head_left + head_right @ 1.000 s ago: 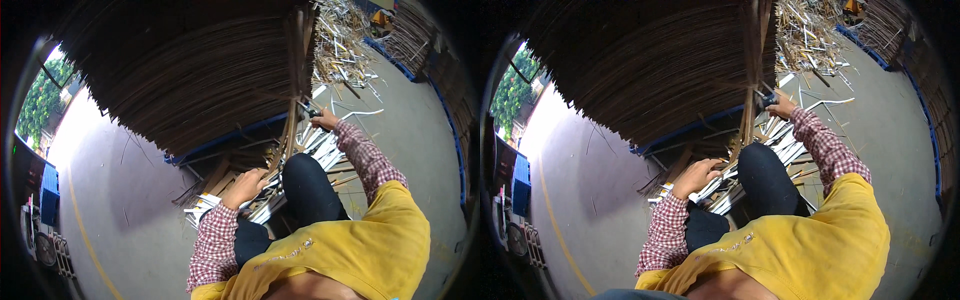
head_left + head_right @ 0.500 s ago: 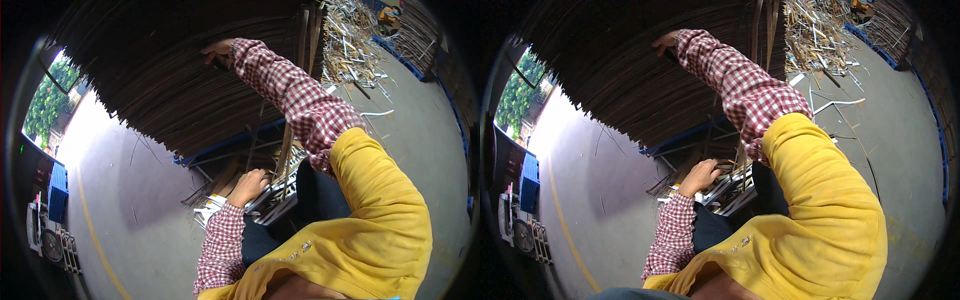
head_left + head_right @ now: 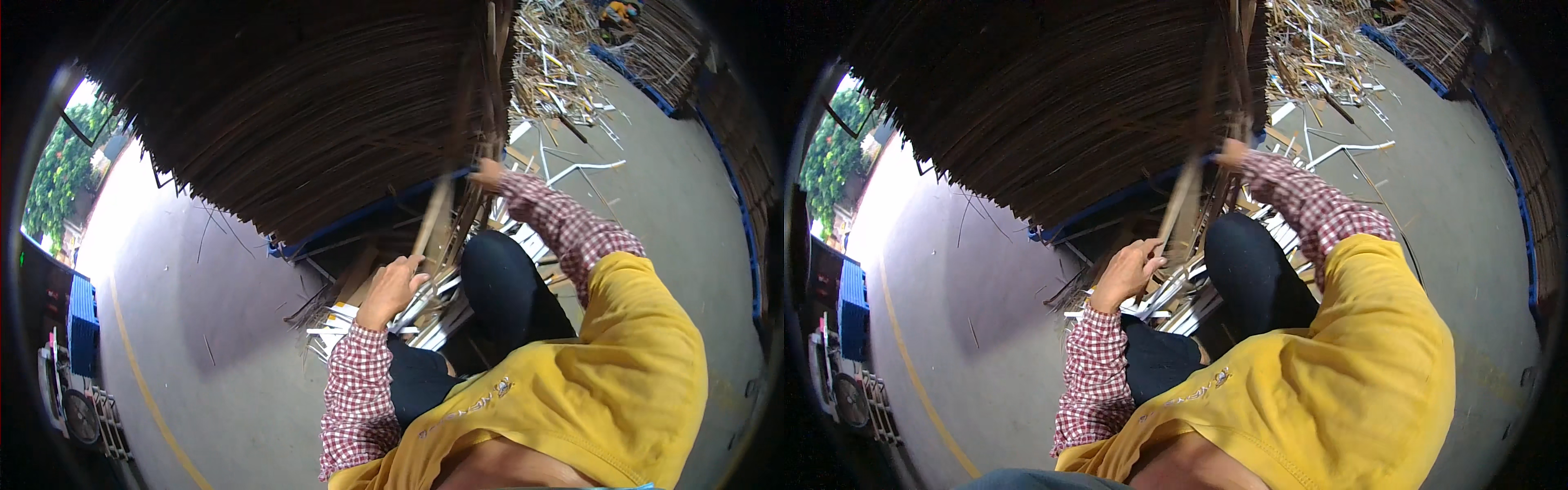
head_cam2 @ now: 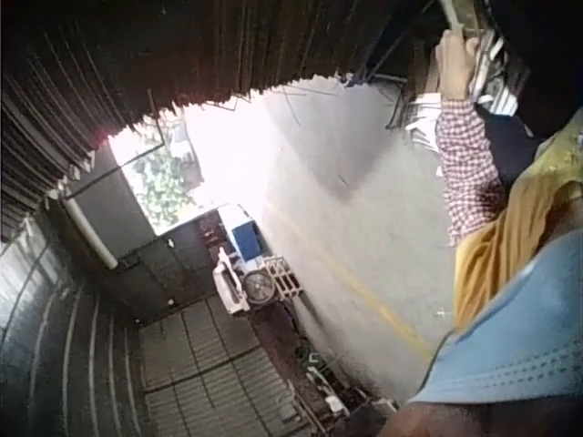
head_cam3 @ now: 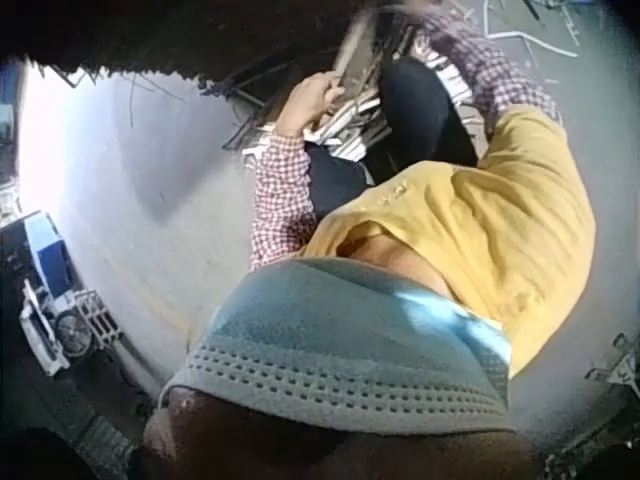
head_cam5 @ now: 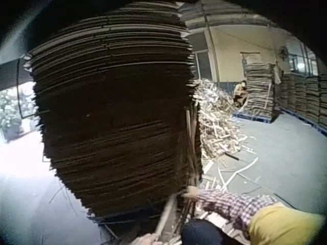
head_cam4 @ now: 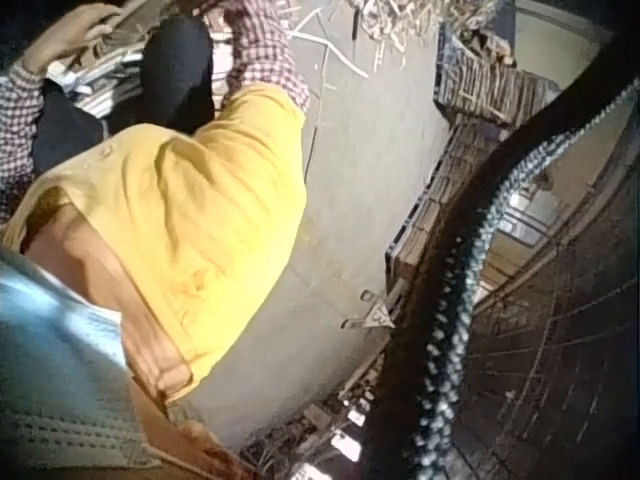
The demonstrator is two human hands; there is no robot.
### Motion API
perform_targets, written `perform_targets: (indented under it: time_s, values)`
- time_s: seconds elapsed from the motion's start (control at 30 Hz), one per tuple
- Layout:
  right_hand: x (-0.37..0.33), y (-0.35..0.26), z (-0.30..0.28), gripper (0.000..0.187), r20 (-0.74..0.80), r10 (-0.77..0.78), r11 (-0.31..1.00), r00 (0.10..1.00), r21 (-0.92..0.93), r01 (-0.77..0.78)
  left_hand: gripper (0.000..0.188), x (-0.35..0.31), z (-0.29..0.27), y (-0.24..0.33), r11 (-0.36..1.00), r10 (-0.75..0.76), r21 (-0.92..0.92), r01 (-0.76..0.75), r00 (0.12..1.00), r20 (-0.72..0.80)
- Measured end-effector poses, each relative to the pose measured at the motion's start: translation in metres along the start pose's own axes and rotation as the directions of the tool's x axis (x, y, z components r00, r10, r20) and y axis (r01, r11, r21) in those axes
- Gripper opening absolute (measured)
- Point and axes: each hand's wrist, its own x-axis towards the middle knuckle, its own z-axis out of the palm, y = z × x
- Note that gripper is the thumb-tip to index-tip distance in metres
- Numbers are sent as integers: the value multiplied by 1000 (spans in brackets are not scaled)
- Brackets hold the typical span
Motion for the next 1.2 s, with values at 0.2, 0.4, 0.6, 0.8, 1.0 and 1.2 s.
perform_targets:
  time_s: [0.2,0.4,0.6,0.8,1.0,1.2]
  values:
    - [-42,24,-64,30,287,-396,873,872,411,261,35,-6,7,6,998,60,4,-60,997,42]
    - [19,-178,-96,43,101,-575,755,812,449,478,36,6,17,2,997,74,-36,-71,994,78]
    - [95,-264,-97,45,211,-415,864,885,395,311,34,7,8,-13,997,-38,74,36,999,28]
    - [96,-267,-68,41,53,-469,839,882,339,426,32,10,6,-13,997,-37,69,33,998,56]
    - [36,-122,-2,42,37,-399,859,916,366,359,33,6,-1,-8,1000,-17,1,17,1000,7]
    - [-13,36,-11,39,20,51,994,999,99,-52,34,0,1,-5,998,40,51,-42,999,27]
